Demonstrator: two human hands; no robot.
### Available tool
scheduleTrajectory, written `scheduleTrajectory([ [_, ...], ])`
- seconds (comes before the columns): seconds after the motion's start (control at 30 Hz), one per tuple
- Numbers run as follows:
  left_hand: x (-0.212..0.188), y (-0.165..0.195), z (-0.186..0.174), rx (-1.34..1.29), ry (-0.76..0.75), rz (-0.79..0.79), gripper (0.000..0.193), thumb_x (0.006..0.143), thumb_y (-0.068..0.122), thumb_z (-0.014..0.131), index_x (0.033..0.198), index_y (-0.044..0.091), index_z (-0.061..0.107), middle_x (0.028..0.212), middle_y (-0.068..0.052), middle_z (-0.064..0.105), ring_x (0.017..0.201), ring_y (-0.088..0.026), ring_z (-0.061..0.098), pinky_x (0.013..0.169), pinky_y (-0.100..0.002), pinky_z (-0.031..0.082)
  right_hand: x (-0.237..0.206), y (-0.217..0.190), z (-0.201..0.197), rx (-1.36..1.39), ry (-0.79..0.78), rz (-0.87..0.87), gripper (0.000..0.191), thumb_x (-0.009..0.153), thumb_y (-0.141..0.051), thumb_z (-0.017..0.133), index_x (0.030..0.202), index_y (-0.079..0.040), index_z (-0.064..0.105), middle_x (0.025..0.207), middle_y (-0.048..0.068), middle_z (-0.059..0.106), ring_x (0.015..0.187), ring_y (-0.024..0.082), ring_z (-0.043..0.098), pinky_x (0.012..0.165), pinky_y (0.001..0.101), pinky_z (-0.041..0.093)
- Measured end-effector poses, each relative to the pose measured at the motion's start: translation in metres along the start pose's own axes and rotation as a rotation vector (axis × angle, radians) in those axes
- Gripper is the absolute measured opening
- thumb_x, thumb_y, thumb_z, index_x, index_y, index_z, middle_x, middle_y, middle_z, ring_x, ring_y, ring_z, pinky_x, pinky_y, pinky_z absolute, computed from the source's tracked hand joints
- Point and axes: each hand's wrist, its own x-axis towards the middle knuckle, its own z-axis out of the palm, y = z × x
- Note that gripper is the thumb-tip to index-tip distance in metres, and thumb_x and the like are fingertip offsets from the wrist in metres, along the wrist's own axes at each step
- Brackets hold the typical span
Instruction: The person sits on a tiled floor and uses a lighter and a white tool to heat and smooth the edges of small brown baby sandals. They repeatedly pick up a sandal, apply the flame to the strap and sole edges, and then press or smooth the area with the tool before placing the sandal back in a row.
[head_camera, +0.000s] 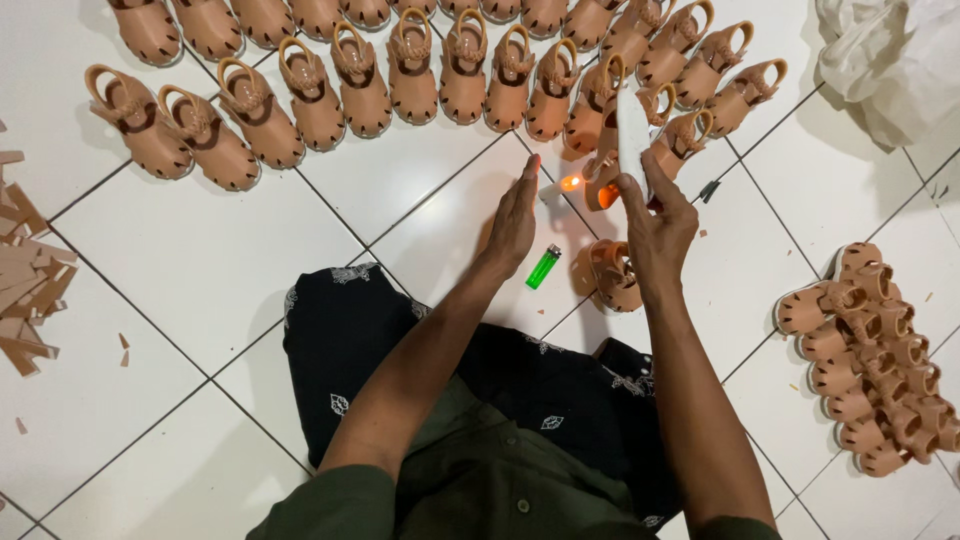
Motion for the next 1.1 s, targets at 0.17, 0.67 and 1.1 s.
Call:
scheduleTrajectory([
  [0.17,-0.001,-0.001,0.001,-0.011,-0.001,-0.017,0.065,0.108,0.049,0.019,0.163,0.014,0.026,0.168,-0.015,0.031,0.154,-0.028,0.029,0.125,-0.039,0.022,-0.001,0.004,0.002,0.003,0.062,-0.049,0.050,0.102,-0.031,0.074,0.143,-0.004,0.062,0.113,0.009,0.076,0.084,0.010,0.055,0.076,0.0272,0.048],
  [0.67,-0.001,-0.007,-0.003,-0.102,-0.030,0.030,0.067,0.109,0.049,0.019,0.163,0.009,0.023,0.171,-0.013,0.023,0.158,-0.025,0.023,0.128,-0.036,0.013,-0.014,0.008,0.007,0.082,0.049,-0.047,0.049,0.104,-0.032,0.071,0.144,-0.006,0.061,0.116,0.012,0.074,0.096,0.012,0.063,0.085,0.0276,0.053],
  [1.1,-0.005,-0.005,-0.011,-0.015,-0.004,0.037,0.062,0.110,0.043,0.018,0.163,0.011,0.022,0.170,-0.013,0.025,0.157,-0.025,0.024,0.128,-0.037,0.013,-0.011,0.015,0.013,0.047,0.075,-0.038,0.048,0.104,-0.030,0.073,0.144,-0.007,0.063,0.117,0.013,0.074,0.092,0.012,0.058,0.080,0.0279,0.048],
])
